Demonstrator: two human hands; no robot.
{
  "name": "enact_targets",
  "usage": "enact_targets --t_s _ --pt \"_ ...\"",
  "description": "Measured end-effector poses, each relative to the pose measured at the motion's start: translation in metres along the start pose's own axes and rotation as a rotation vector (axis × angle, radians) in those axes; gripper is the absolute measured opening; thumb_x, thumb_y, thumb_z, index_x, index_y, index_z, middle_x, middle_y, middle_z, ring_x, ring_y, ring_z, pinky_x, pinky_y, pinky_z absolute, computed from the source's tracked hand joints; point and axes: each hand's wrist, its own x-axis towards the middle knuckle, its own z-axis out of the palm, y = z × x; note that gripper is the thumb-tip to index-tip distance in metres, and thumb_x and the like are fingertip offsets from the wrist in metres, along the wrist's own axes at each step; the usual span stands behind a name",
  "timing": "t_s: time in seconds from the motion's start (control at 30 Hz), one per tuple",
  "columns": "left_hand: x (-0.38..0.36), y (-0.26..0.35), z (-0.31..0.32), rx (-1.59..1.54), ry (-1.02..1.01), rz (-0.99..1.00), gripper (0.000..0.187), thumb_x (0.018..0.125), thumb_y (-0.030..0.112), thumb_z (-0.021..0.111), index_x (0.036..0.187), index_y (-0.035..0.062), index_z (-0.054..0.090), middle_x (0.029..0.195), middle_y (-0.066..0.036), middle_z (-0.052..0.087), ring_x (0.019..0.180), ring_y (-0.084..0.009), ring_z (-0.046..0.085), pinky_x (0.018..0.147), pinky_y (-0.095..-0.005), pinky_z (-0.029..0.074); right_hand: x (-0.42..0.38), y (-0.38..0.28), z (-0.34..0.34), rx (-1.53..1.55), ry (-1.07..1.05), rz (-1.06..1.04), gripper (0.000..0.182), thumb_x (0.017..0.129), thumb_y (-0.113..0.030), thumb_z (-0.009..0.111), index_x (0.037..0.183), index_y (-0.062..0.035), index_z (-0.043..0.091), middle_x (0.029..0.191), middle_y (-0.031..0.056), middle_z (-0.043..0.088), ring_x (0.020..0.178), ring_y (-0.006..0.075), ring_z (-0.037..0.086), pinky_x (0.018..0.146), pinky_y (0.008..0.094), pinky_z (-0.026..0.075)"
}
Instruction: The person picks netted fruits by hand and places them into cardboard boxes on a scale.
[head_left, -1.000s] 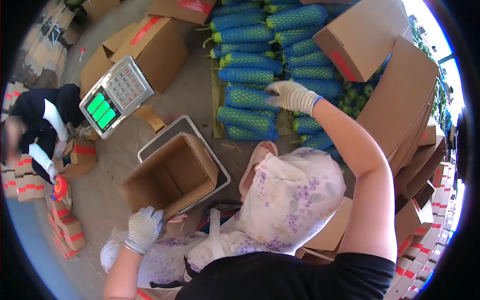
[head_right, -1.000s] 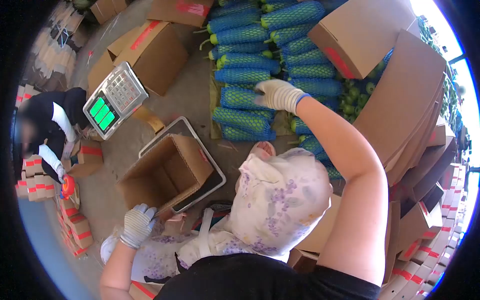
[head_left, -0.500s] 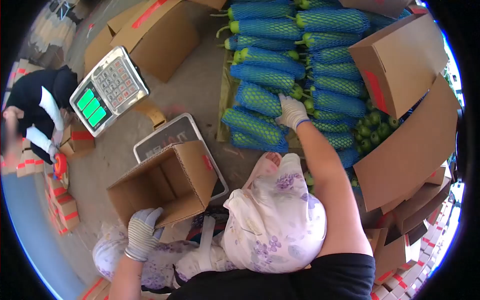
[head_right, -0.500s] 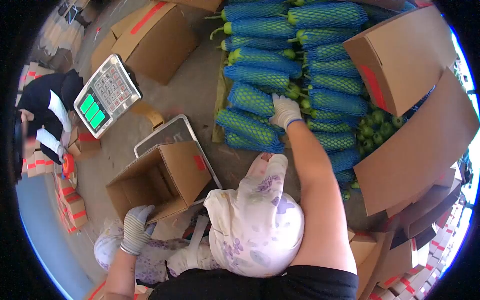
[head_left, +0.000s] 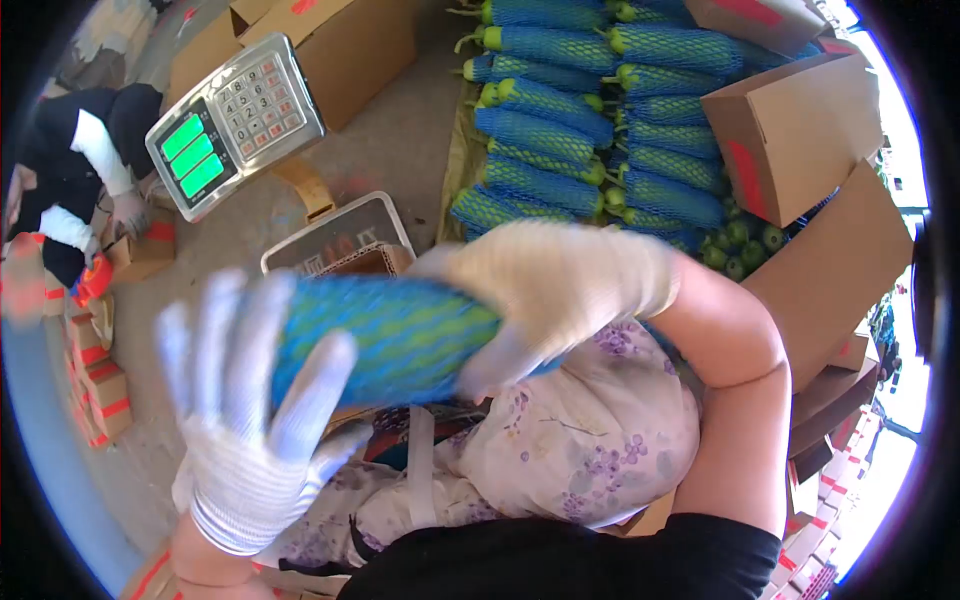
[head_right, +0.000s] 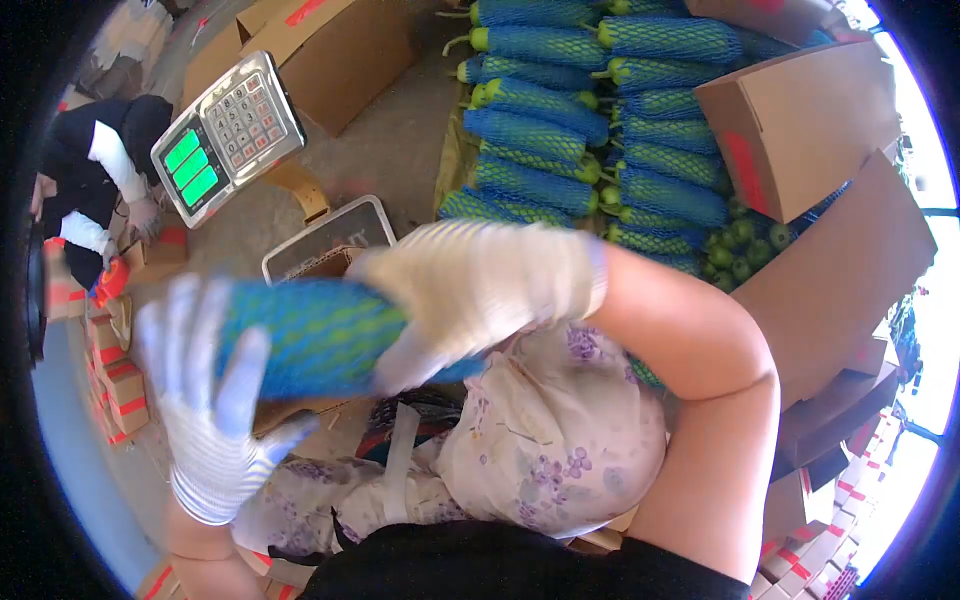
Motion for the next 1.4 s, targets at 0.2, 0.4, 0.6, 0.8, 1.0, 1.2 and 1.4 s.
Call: enact_targets --t_s 0.2,0.4,0.6,0.8,1.0,1.2,1.4 --pt "0.007 -0.02 0.034 -0.31 -0.315 0.024 0.096 0.058 0.036 0.084 0.138 0.0008 0.044 0.108 -0.021 0.063 0.097 -0.0365 0.062 0.089 -0.0448 0.049 0.03 0.0 0.035 -0.276 -0.072 -0.019 0.074 0.079 -0.05 0.071 0.129 0.0011 0.054 0.099 0.0241 0.069 0.094 0.0355 0.068 0.08 0.0401 0.053" --pt "-0.004 -0.06 0.067 -0.711 -0.578 -0.175 0.095 0.056 0.041 0.086 0.135 0.0035 0.046 0.115 -0.021 0.063 0.106 -0.0384 0.062 0.092 -0.044 0.049 0.007 0.085 -0.031 0.314 0.424 -0.116 0.051 0.092 -0.035 0.066 0.128 0.0012 0.059 0.108 0.0118 0.071 0.098 0.0152 0.066 0.089 0.03 0.052" --pt "-0.011 -0.077 0.13 -0.917 -0.711 -0.406 0.1 0.053 0.037 0.089 0.137 0.0043 0.046 0.123 -0.019 0.059 0.117 -0.0344 0.057 0.103 -0.0403 0.044 -0.014 0.268 -0.082 -0.083 1.081 0.249 0.05 0.087 -0.025 0.071 0.128 0.0016 0.058 0.119 0.0181 0.066 0.108 0.0267 0.064 0.094 0.0359 0.05" --pt "0.001 -0.074 0.168 -1.058 -0.786 -0.471 0.104 0.051 0.03 0.093 0.139 0.0019 0.044 0.131 -0.013 0.057 0.122 -0.0269 0.054 0.108 -0.0386 0.041 0.014 0.319 -0.119 -0.786 0.96 0.643 0.066 0.076 -0.029 0.078 0.131 -0.0028 0.051 0.131 0.0183 0.055 0.123 0.0332 0.052 0.104 0.0422 0.043" --pt "0.03 -0.079 0.161 -0.985 -0.823 -0.271 0.104 0.052 0.033 0.094 0.14 0.0034 0.045 0.136 -0.01 0.055 0.124 -0.0258 0.053 0.109 -0.039 0.04 0.022 0.313 -0.112 -0.882 0.911 0.711 0.064 0.067 -0.03 0.083 0.12 -0.0066 0.056 0.113 0.0138 0.055 0.113 0.0322 0.053 0.095 0.0445 0.045" --pt "-0.007 -0.079 0.21 -0.892 -0.883 -0.408 0.096 0.063 0.047 0.086 0.142 0.0096 0.046 0.146 -0.013 0.047 0.135 -0.0287 0.043 0.114 -0.0412 0.032 0.012 0.317 -0.095 -0.647 0.876 0.581 0.052 0.068 -0.023 0.081 0.111 -0.0036 0.058 0.114 0.0188 0.057 0.109 0.0362 0.056 0.097 0.0473 0.045" --pt "-0.033 -0.099 0.275 -0.375 -1.129 0.205 0.078 0.087 0.063 0.053 0.148 0.0169 0.039 0.154 -0.009 0.037 0.143 -0.0287 0.032 0.119 -0.0429 0.021 -0.038 0.312 -0.009 -0.483 1.225 0.376 0.057 0.078 -0.026 0.074 0.126 -0.0031 0.055 0.128 0.0198 0.056 0.117 0.0389 0.054 0.101 0.0459 0.043"
